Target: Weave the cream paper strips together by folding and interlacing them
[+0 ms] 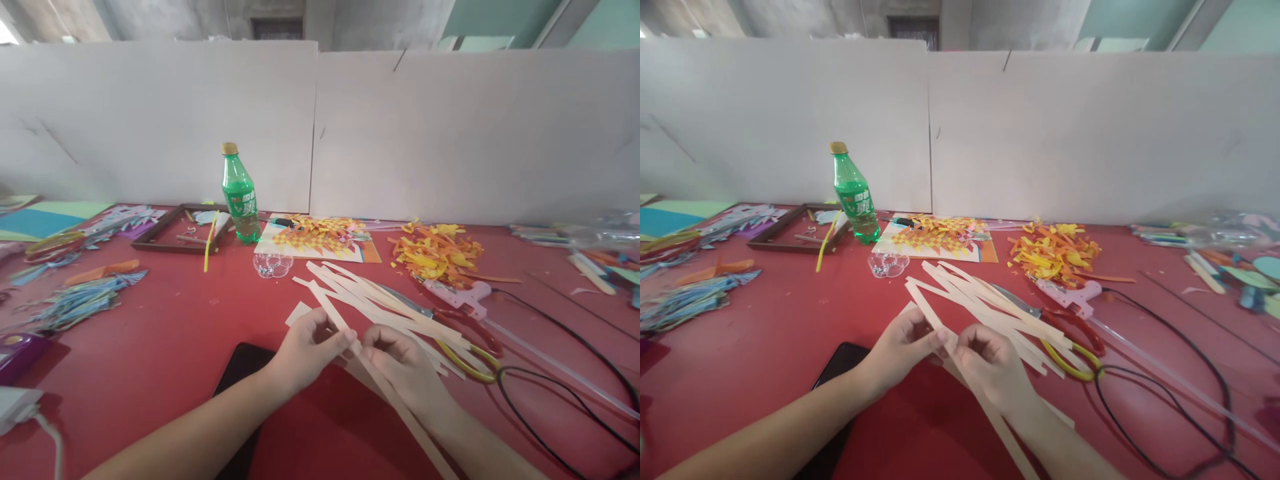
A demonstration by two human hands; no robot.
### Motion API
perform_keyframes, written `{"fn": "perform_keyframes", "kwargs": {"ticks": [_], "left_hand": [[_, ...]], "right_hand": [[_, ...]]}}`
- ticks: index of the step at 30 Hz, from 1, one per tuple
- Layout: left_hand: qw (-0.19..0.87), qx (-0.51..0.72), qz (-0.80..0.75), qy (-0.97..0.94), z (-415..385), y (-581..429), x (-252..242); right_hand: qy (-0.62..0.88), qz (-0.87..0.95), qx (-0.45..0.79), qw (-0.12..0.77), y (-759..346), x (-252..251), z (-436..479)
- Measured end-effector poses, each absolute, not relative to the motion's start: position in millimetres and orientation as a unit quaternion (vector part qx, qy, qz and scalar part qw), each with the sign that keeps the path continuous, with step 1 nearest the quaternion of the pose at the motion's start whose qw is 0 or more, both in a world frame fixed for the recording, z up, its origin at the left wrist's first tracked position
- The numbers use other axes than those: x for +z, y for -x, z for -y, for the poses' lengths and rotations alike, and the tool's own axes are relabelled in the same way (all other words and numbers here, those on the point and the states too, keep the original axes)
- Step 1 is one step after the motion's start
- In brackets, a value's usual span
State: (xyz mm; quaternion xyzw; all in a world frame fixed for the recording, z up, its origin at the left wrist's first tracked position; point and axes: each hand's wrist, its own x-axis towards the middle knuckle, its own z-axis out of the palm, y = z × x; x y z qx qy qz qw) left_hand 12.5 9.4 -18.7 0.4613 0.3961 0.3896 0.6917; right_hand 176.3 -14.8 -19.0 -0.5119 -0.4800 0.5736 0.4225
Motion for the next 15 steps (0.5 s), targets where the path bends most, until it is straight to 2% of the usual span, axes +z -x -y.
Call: {"fn": "perform_keyframes", "kwargs": {"ticks": [7, 15], "left_hand": [[0.699, 0.339, -0.395, -0.491, -6.8, -15.8, -25.1], [0.715, 0.369, -0.388, -0.449, -8.3, -15.2, -24.8]], "right_hand": [[0.501, 0.452, 0.608, 0.418, -177.1, -24.9, 11.2], [0.464, 0.479, 0.614, 0.423, -179.8, -32.6, 10.4]]}}
